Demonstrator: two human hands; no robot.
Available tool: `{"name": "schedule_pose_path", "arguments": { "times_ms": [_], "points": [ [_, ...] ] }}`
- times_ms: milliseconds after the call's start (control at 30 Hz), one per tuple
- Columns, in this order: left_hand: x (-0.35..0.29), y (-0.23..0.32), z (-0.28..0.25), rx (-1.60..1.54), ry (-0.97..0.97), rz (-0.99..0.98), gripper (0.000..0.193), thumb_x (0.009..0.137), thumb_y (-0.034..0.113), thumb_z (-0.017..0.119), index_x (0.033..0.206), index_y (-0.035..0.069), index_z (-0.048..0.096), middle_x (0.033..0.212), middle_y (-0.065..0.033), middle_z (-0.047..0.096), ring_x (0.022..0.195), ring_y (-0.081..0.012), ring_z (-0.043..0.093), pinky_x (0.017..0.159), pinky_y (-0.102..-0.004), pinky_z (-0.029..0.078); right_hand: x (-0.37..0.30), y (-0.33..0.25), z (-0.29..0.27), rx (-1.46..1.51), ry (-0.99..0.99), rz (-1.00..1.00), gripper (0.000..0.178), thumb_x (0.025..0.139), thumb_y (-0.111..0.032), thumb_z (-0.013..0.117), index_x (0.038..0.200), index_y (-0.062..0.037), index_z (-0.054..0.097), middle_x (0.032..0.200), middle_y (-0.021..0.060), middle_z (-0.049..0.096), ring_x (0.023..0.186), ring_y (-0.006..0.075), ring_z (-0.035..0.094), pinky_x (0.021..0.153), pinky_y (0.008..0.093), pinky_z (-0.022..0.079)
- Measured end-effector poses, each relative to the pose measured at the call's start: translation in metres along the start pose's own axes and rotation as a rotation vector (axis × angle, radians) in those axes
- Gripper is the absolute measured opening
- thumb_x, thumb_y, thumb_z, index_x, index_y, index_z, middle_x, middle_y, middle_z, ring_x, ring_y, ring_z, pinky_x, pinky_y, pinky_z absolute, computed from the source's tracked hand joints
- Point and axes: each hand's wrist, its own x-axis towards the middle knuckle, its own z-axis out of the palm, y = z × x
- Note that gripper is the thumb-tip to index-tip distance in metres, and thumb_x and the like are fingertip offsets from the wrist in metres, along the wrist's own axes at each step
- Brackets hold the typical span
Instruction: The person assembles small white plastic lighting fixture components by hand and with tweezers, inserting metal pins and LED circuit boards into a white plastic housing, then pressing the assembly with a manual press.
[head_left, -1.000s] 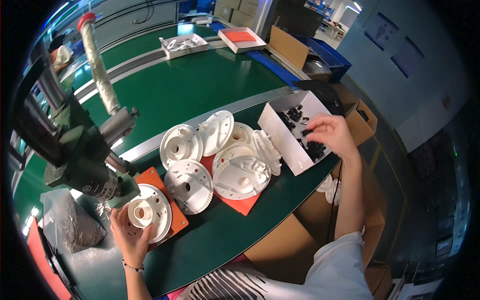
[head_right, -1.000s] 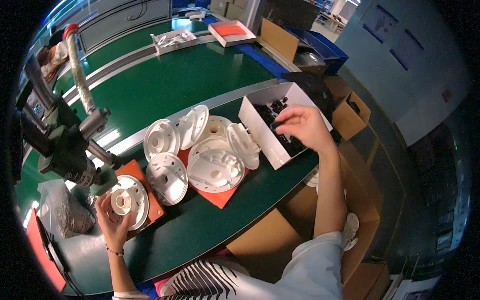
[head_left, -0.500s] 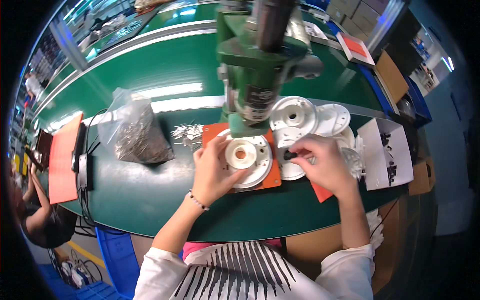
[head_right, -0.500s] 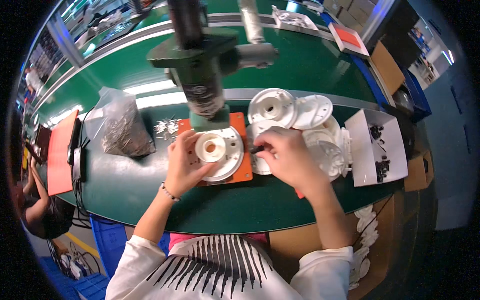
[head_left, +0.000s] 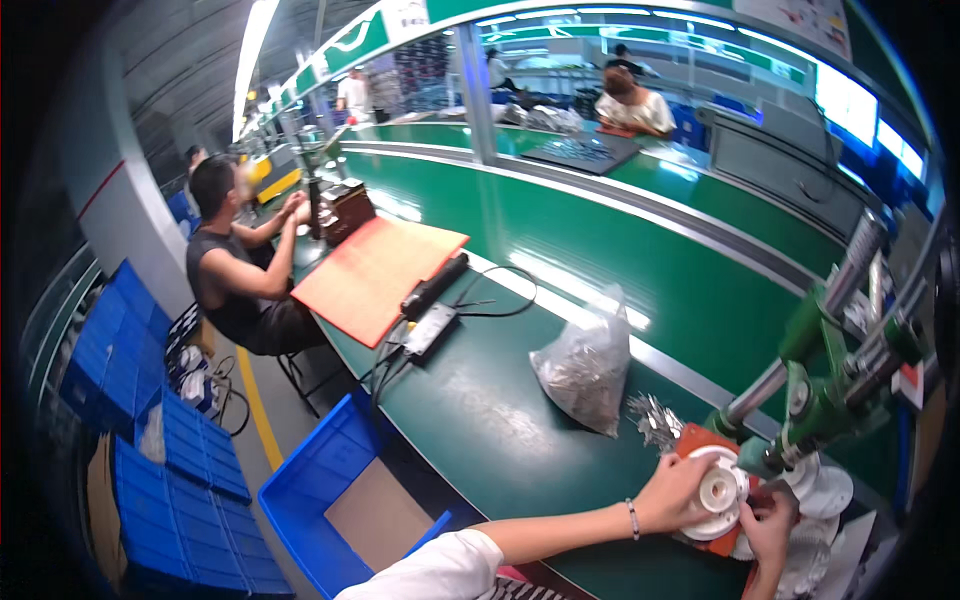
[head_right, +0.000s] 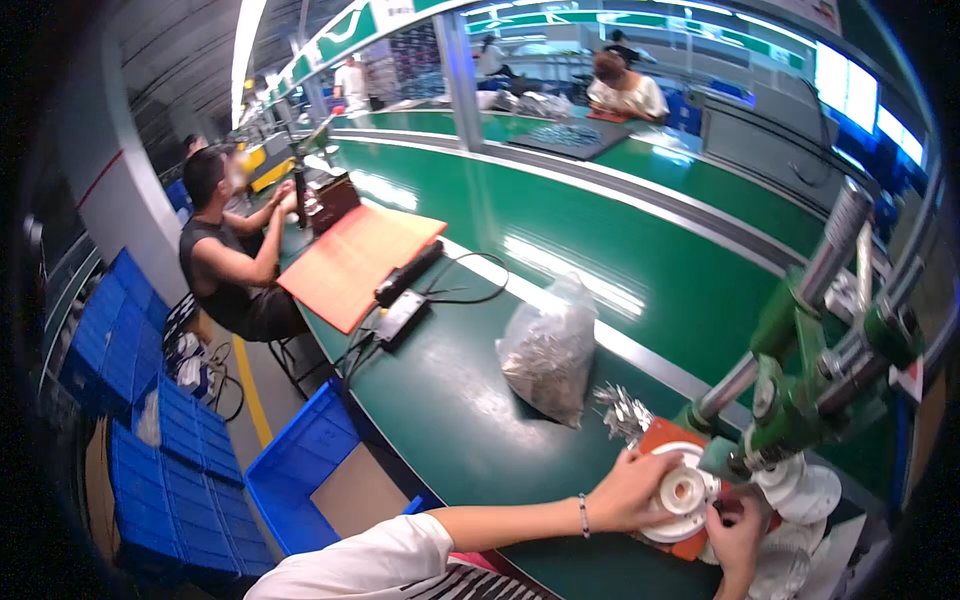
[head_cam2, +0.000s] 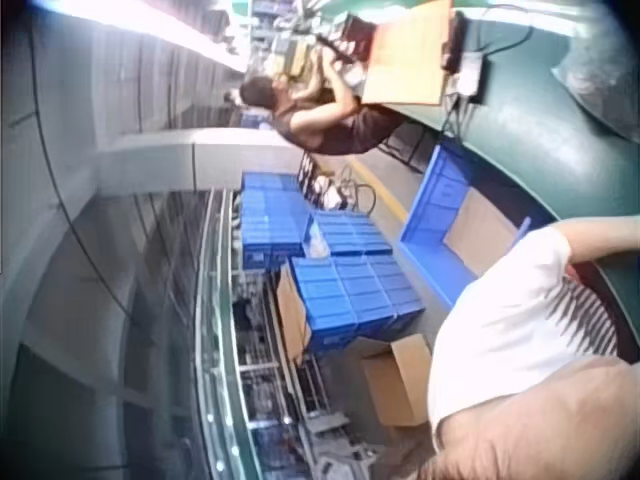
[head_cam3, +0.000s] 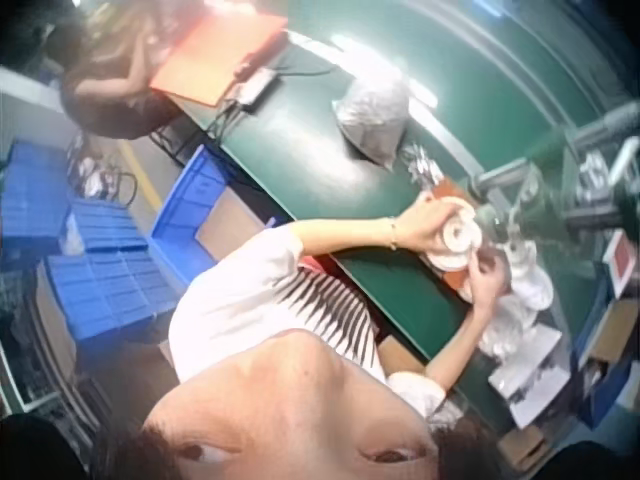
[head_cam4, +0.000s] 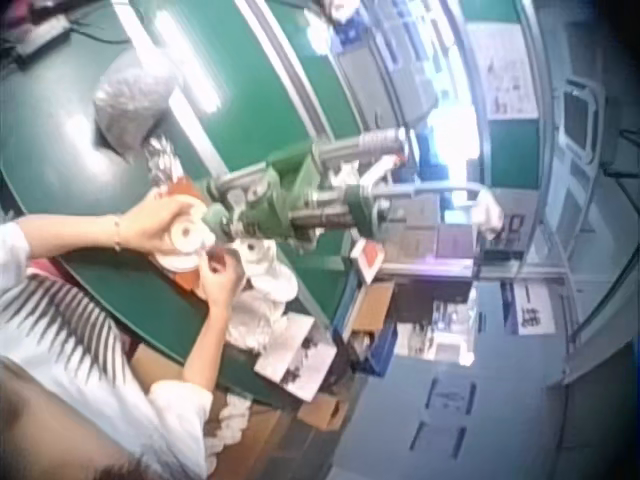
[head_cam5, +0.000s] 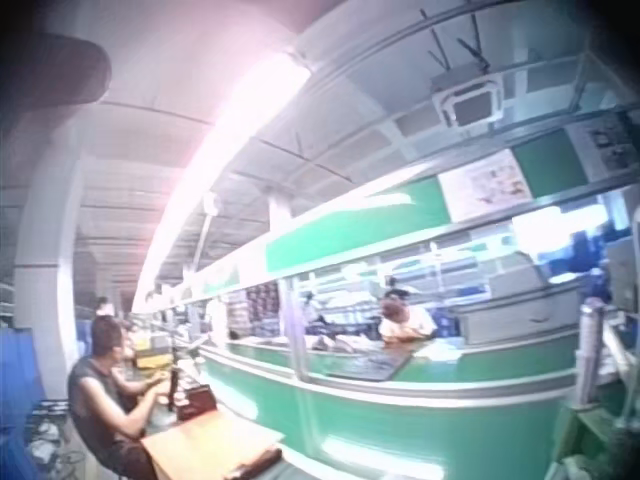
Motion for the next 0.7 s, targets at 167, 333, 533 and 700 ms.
{"name": "schedule_pose_path", "arguments": {
  "times_ms": [167,333,533,700],
  "points": [
    [-0.001,-0.001,-0.008,-0.042,-0.014,-0.019,0.072,0.068,0.030,0.070,0.124,0.004,0.034,0.112,-0.0134,0.053,0.105,-0.0265,0.050,0.089,-0.0394,0.028,0.008,-0.014,0.002,-0.144,-0.037,-0.046,0.021,0.061,0.005,0.067,0.078,0.0009,0.056,0.081,0.0095,0.056,0.070,0.0180,0.057,0.057,0.0261,0.046],
    [0.001,0.000,-0.008,-0.034,0.020,-0.019,0.071,0.068,0.030,0.069,0.124,0.003,0.034,0.111,-0.0133,0.054,0.105,-0.0264,0.050,0.089,-0.0393,0.028,0.009,-0.013,0.007,-0.394,-0.125,-0.271,0.019,0.059,0.003,0.066,0.077,0.0001,0.060,0.080,0.0120,0.058,0.076,0.0276,0.054,0.072,0.0332,0.043],
    [0.006,0.006,0.007,-0.007,0.013,0.016,0.068,0.067,0.032,0.070,0.119,0.003,0.039,0.107,-0.0147,0.054,0.105,-0.0282,0.050,0.087,-0.0402,0.031,0.002,-0.014,-0.021,-0.586,-0.212,-0.253,0.021,0.070,-0.004,0.058,0.091,-0.0014,0.061,0.084,0.0164,0.059,0.081,0.0352,0.053,0.074,0.0416,0.040],
    [0.010,0.006,-0.013,0.213,0.067,-0.021,0.065,0.060,0.032,0.076,0.110,0.004,0.046,0.103,-0.0160,0.056,0.088,-0.0339,0.058,0.077,-0.0443,0.041,0.024,-0.003,-0.004,-0.390,-0.282,-0.121,0.025,0.077,-0.011,0.056,0.099,0.0000,0.058,0.092,0.0214,0.060,0.086,0.0360,0.057,0.075,0.0401,0.045]
  ]
}}
